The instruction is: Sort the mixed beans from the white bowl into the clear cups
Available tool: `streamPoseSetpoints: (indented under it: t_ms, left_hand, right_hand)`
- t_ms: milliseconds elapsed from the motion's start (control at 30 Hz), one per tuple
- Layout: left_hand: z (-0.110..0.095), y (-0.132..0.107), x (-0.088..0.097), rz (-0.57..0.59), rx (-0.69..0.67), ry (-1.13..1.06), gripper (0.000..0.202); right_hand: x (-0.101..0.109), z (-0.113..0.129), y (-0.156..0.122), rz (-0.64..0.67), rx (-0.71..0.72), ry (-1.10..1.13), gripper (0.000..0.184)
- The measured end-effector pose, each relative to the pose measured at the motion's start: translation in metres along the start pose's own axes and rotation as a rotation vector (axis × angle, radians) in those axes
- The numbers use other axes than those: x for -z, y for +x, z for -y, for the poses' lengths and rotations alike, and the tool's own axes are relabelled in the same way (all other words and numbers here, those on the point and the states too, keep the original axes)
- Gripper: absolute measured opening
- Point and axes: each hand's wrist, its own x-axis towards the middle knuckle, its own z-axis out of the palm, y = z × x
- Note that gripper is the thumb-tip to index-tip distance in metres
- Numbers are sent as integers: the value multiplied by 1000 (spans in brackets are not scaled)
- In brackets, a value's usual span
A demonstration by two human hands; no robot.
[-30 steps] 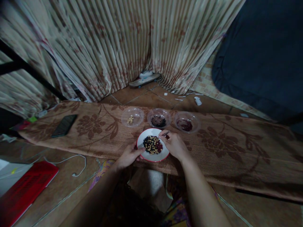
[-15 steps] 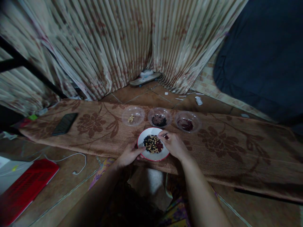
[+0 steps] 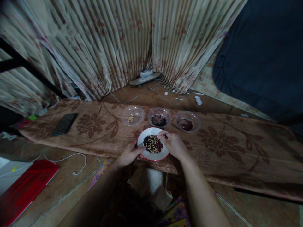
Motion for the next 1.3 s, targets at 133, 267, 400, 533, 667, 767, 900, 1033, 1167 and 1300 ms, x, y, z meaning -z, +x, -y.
streamPoseSetpoints:
  t_ms: [133, 267, 400, 533, 667, 767, 900, 1033, 1167, 1300]
  left_hand:
    - [3, 2, 0, -8, 20, -4, 40]
    - [5, 3, 0, -13, 32, -4, 40]
    - [3, 2, 0, 5, 20, 10, 38]
    - [2, 2, 1, 4, 20, 34, 40]
    - [4, 3, 1, -2, 0, 61, 41]
    - [6, 3, 2, 11, -5, 79, 41]
    - [5, 4, 3, 2, 0, 104, 45]
    - [1, 3, 3, -8, 2, 90, 47]
    - [0, 2, 1, -9, 0, 72, 45]
    - [1, 2, 1, 5, 10, 38, 43]
  right_hand:
    - [0, -6, 0, -31, 16, 64, 26]
    - [-1, -15, 1, -81, -4, 180, 27]
    - [1, -17, 3, -133, -20, 264, 26]
    - [10, -6, 2, -228, -30, 355, 23]
    - [32, -1, -3, -454, -62, 431, 20]
    - [55, -14, -4, -688, -105, 440, 20]
    - [75, -47, 5, -987, -220, 433, 24]
    - [73, -62, 15, -1003, -252, 433, 25]
    - [59, -45, 11, -941, -119, 458, 22]
    - [41, -21, -1, -633, -25, 404, 19]
